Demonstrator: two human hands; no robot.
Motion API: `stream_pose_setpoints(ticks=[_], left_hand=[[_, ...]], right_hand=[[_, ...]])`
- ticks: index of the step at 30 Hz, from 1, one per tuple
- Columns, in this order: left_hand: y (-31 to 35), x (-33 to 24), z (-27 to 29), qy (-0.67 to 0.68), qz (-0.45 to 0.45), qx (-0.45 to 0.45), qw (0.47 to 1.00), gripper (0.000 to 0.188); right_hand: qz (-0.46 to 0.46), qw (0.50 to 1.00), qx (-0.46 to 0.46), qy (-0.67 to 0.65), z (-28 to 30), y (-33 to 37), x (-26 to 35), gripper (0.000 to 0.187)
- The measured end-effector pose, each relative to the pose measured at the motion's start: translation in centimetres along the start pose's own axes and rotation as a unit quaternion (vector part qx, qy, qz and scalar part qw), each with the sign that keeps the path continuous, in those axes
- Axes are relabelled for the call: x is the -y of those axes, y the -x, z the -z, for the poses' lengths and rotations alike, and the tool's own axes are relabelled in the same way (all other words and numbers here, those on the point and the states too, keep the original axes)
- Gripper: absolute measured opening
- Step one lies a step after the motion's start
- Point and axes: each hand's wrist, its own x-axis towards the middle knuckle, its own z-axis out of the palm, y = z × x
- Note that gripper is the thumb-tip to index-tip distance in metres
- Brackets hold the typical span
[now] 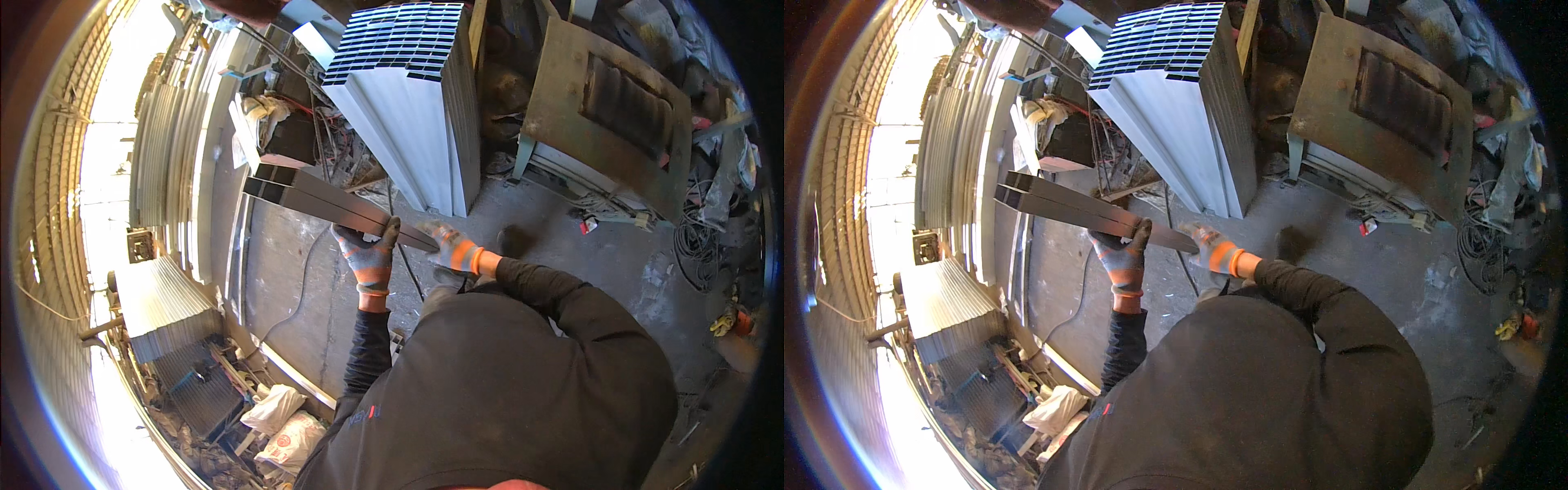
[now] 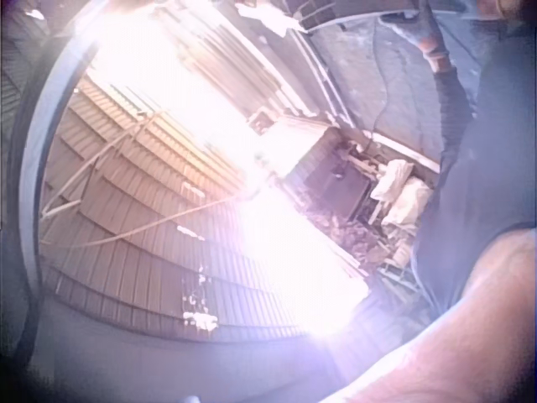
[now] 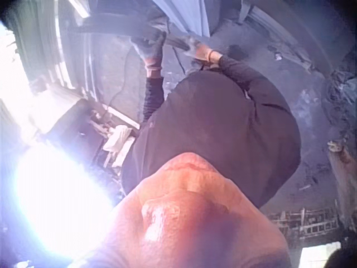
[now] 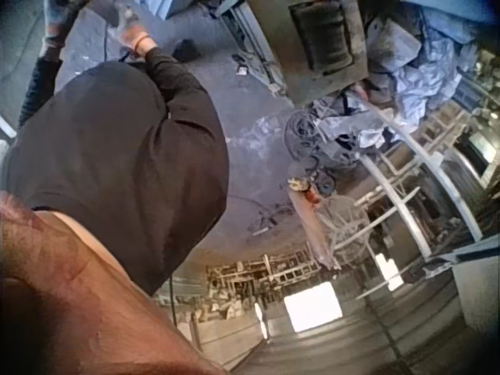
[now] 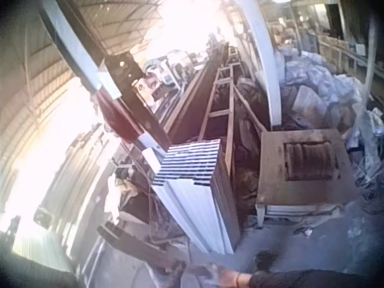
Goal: The person repeatedly feeds long metal sheets through a roller machine to smooth or flatten them, then stacks the finished pieces. The person handles each sheet individually, guiding it through the rollers and placing it on a growing stack.
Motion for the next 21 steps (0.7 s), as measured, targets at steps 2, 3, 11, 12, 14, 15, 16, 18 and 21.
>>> stream_pose_setpoints(ticks=[2,3,11,12,14,15,16,18,21], left_hand=[[-0.9,1.9,0.5,0.011,0.027,0.005,1.0,0.097],[-1.3,2.8,0.9,-0.01,0.0,0.014,1.0,0.098],[-6.4,13.6,2.5,0.023,0.011,0.101,0.995,0.112],[-7.5,14.9,3.2,-0.048,-0.043,0.095,0.993,0.115],[-10.6,17.1,5.8,-0.106,-0.041,0.15,0.982,0.12],[-12.5,18.0,7.4,-0.075,-0.032,0.19,0.979,0.122],[-14.6,19.1,8.9,-0.1,-0.062,0.205,0.972,0.122],[-17.9,21.1,11.8,-0.138,-0.101,0.268,0.948,0.123],[-23.3,25.3,15.6,-0.107,-0.063,0.285,0.95,0.12]], right_hand=[[-0.003,0.989,-0.048,-0.142,3.2,-1.2,0.4,0.091],[-0.055,0.976,-0.048,-0.207,4.9,-1.6,1.3,0.092],[0.159,0.965,-0.206,-0.026,12.5,-8.9,16.9,0.093],[0.157,0.964,-0.212,-0.03,11.2,-10.7,18.4,0.082],[0.118,0.959,-0.255,0.022,7.7,-14.1,20.8,0.05],[0.09,0.962,-0.259,-0.013,5.9,-15.5,21.5,0.044],[0.077,0.96,-0.267,0.014,4.7,-18.0,21.4,0.042],[0.051,0.959,-0.277,-0.01,2.9,-20.6,19.8,0.04],[-0.022,0.966,-0.256,-0.044,2.9,-25.1,14.6,0.045]])
